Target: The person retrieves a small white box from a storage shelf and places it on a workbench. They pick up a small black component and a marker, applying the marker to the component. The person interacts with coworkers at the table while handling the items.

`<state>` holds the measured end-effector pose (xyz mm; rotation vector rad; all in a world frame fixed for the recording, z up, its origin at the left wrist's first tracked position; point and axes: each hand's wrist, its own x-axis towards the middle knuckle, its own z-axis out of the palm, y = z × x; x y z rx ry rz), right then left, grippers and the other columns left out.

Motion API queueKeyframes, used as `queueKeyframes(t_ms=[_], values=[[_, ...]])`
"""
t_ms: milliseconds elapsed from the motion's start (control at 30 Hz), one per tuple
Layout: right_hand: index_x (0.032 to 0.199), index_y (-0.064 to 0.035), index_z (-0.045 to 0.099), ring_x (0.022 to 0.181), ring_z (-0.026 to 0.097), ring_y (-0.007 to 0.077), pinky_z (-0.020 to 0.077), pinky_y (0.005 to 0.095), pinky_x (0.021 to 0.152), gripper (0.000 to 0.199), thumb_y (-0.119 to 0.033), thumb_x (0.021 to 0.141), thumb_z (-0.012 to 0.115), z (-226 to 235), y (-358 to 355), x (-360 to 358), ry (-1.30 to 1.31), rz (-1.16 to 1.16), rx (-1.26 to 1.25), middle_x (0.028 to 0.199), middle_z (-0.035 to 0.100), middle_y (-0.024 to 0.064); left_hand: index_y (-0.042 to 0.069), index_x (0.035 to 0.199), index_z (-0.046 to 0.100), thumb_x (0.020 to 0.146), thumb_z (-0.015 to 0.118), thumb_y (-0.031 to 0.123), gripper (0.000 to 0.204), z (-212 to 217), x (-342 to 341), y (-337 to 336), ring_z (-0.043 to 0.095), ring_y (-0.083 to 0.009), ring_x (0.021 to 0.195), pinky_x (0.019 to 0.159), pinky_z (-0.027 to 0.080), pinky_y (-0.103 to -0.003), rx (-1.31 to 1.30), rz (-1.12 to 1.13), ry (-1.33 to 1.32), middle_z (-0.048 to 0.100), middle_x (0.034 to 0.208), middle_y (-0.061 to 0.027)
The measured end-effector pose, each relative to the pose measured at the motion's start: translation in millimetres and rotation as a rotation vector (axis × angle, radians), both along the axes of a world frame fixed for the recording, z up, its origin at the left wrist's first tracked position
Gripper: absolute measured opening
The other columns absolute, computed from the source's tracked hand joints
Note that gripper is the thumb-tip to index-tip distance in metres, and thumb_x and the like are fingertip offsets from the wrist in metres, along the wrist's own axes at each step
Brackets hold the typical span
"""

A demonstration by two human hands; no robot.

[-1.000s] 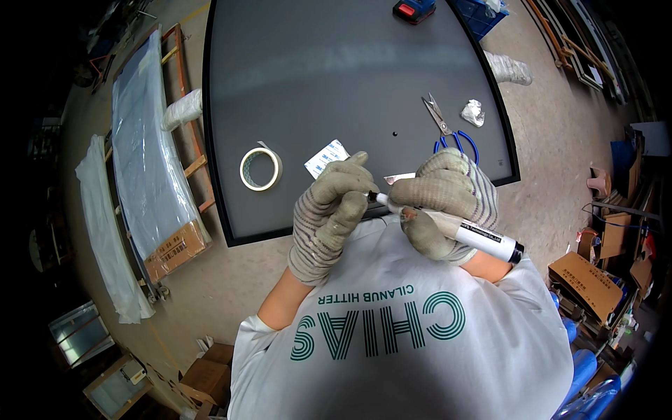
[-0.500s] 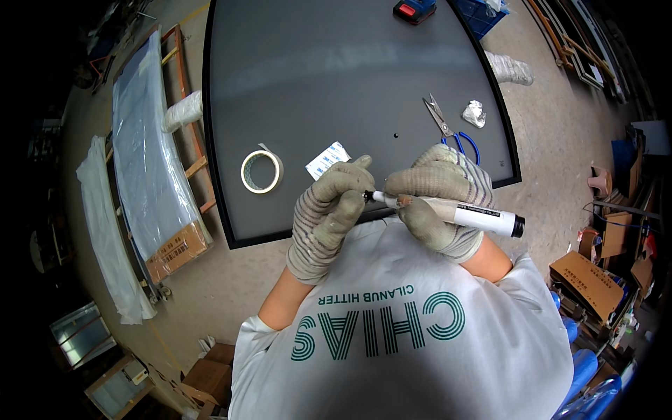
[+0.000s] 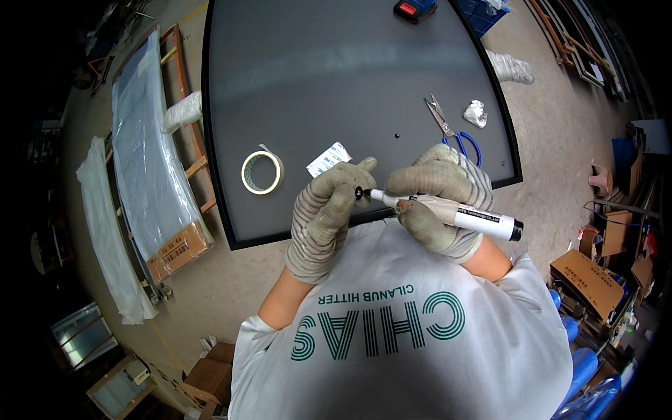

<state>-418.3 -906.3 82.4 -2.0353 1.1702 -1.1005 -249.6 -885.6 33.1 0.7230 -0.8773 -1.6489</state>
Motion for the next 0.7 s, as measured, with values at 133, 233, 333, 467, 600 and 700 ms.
queueKeyframes(t_ms=[133,233,333,467,600,700], values=[[0.076,-0.0115,0.071,0.055,0.053,0.0174,0.0424,0.0305,0.052,0.022,-0.033,0.073,0.066,0.2,2.6,2.2,-0.013,-0.016,0.058,0.058,0.06,0.0024,0.006,0.082,0.061,0.089,0.062,0.032,0.026,-2.6,0.7,-0.5,0.052,-0.01,0.077,0.113,0.022,-0.047,-0.011,-0.018,0.01,0.055,0.08,-0.0006],[0.069,-0.01,0.069,0.057,0.052,0.016,0.0417,0.0301,0.053,0.031,-0.04,0.078,0.065,-4.7,4.1,3.2,0.032,-0.029,0.031,0.057,0.058,0.0013,0.006,0.082,0.061,0.088,0.062,0.032,0.027,-0.9,-1.0,1.5,0.053,-0.0094,0.076,0.113,0.022,-0.047,0.016,0.006,0.004,0.056,0.081,-0.0003],[0.083,-0.0128,0.072,0.053,0.054,0.0185,0.0428,0.0308,0.051,0.019,-0.021,0.067,0.069,0.1,1.7,4.8,0.002,0.012,0.009,0.057,0.059,0.003,0.006,0.083,0.061,0.088,0.062,0.031,0.025,1.1,-0.6,3.3,0.052,-0.0092,0.077,0.113,0.022,-0.047,0.014,0.025,-0.021,0.056,0.081,0.0001],[0.068,-0.0089,0.069,0.053,0.052,0.0164,0.042,0.0301,0.053,0.028,-0.036,0.075,0.066,-3.8,5.4,6.4,0.046,-0.043,-0.053,0.056,0.059,0.003,0.007,0.082,0.061,0.088,0.062,0.029,0.023,1.5,0.0,4.3,0.052,-0.0097,0.076,0.113,0.022,-0.048,0.033,0.004,0.021,0.056,0.08,0.0],[0.084,-0.0131,0.072,0.053,0.054,0.0182,0.0428,0.0304,0.054,0.021,-0.021,0.064,0.071,-4.2,5.5,4.0,0.016,-0.001,-0.055,0.058,0.06,0.0033,0.007,0.082,0.061,0.089,0.061,0.029,0.023,-3.0,3.0,6.2,0.052,-0.0101,0.076,0.113,0.023,-0.048,0.009,0.0,0.052,0.056,0.079,-0.0001],[0.067,-0.0079,0.069,0.051,0.053,0.0165,0.0423,0.0295,0.053,0.029,-0.036,0.073,0.066,-4.4,5.5,6.5,0.012,-0.005,-0.024,0.056,0.059,0.0036,0.008,0.082,0.061,0.089,0.061,0.029,0.022,-0.2,2.4,5.6,0.052,-0.01,0.076,0.112,0.023,-0.049,-0.001,-0.005,0.037,0.056,0.078,0.0001]])
